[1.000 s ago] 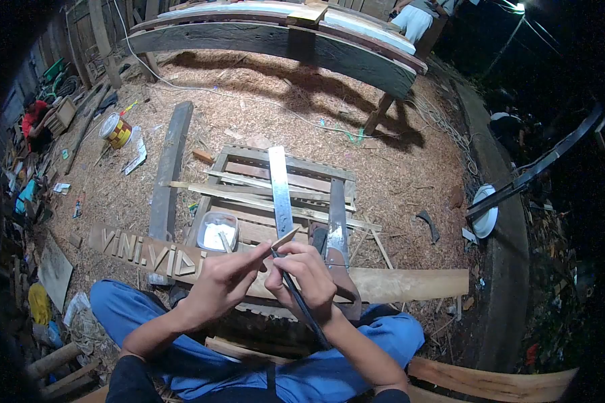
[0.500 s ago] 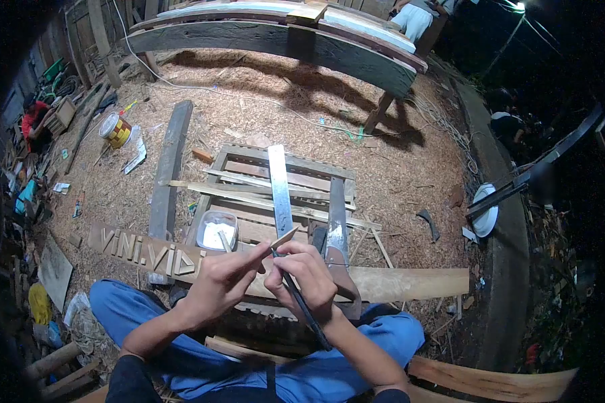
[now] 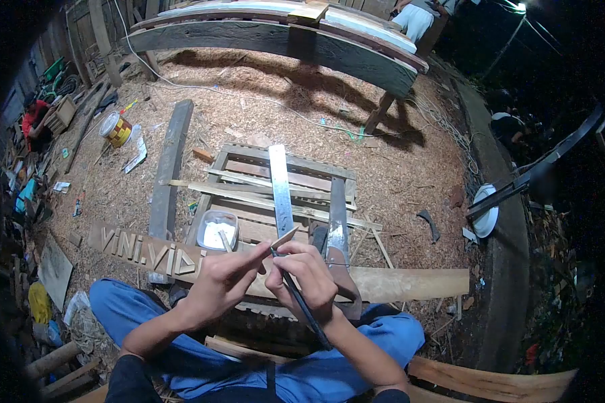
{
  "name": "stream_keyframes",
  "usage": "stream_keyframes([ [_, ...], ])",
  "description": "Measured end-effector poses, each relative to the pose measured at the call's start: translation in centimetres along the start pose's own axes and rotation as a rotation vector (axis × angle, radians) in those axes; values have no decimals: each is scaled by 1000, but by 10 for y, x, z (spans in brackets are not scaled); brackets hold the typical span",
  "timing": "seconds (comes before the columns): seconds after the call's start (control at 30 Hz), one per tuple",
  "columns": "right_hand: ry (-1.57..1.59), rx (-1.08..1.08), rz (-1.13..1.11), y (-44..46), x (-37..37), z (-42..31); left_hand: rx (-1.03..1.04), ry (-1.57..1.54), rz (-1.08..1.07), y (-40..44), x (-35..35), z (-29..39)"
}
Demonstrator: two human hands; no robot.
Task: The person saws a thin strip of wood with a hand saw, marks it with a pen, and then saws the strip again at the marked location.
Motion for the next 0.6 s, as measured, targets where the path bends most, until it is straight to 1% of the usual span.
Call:
stream_keyframes([
  [0.27, 21, 43, 0, 1, 0, 0, -20, -11, -9, 1, 0, -1],
  [0.33, 29, 16, 26, 4, -1, -2, -34, 2, -27, 1, -1, 1],
  [0.47, 23, -10, 9, 2, 0, -2, -25, -33, -9, 1, 0, 1],
  [0.6, 36, 44, 38, 1, 0, 0, -5, -40, 1, 1, 1, -1],
])
Point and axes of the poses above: each hand's wrist, its own y-axis towards the middle knuckle, its own x-axis out of the palm, z = x × y, the point moved 3 cm from there along y, towards the middle knuckle, and after that the axes turned 6 degrees about -z, right-handed, at the moved point
